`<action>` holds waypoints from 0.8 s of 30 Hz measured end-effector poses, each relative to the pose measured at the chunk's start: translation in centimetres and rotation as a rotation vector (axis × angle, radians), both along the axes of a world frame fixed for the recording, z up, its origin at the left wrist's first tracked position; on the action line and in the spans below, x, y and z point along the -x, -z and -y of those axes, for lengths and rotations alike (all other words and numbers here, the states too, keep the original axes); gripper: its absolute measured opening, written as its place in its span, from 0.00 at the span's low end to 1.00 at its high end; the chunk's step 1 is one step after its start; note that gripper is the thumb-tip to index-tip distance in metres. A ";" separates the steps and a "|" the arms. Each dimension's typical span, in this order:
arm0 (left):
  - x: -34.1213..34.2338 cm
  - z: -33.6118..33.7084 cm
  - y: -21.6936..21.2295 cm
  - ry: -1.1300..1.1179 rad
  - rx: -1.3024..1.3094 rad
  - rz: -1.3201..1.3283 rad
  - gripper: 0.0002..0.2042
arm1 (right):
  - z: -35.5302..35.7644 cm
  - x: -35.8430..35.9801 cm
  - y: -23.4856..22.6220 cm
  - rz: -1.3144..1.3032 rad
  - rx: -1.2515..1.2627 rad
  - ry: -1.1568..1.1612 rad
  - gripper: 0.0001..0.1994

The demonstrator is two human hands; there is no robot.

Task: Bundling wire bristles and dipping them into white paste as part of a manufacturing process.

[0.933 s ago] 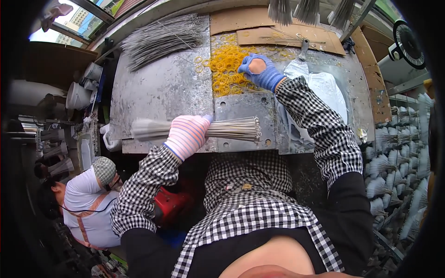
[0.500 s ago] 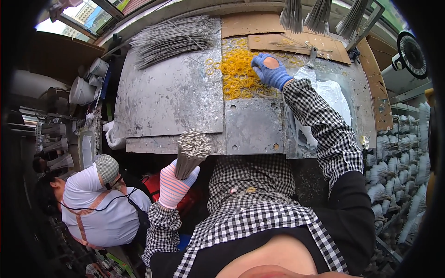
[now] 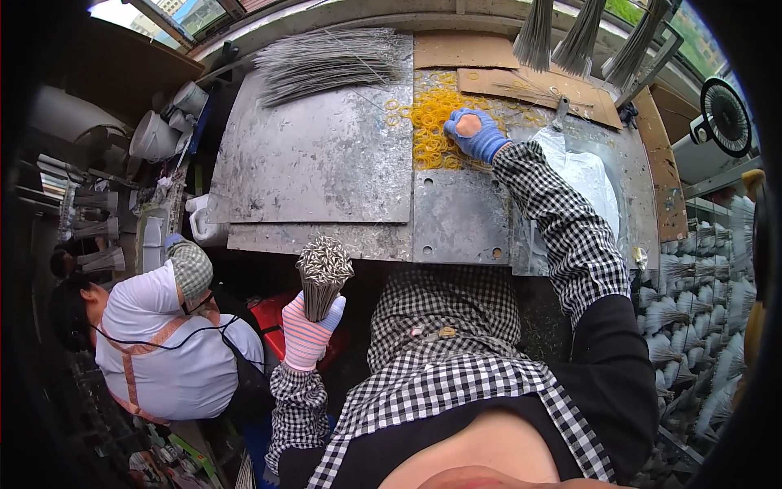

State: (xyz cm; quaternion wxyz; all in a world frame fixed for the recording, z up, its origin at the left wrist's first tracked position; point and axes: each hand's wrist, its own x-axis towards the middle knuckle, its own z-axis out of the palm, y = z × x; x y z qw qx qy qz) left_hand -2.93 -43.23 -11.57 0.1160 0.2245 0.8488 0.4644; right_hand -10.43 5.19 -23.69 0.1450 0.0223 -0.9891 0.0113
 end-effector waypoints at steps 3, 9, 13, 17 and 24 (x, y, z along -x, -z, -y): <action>-0.2 1.0 0.0 -0.069 -0.024 0.017 0.06 | 0.9 0.0 -1.0 -0.055 0.083 0.045 0.08; 1.3 0.6 0.5 -0.096 -0.080 -0.051 0.11 | 12.5 -2.9 -7.5 -0.016 0.764 -0.276 0.13; 4.4 -0.7 2.1 -0.026 -0.076 -0.080 0.15 | 23.8 -6.0 -6.7 0.245 1.207 -0.403 0.18; 4.7 -0.3 3.4 -0.042 -0.238 0.209 0.09 | 27.1 -6.9 -5.2 0.588 1.565 -0.454 0.12; 6.1 2.5 6.3 -0.131 -0.354 0.324 0.06 | 29.9 -7.8 -5.4 0.437 2.035 -0.932 0.17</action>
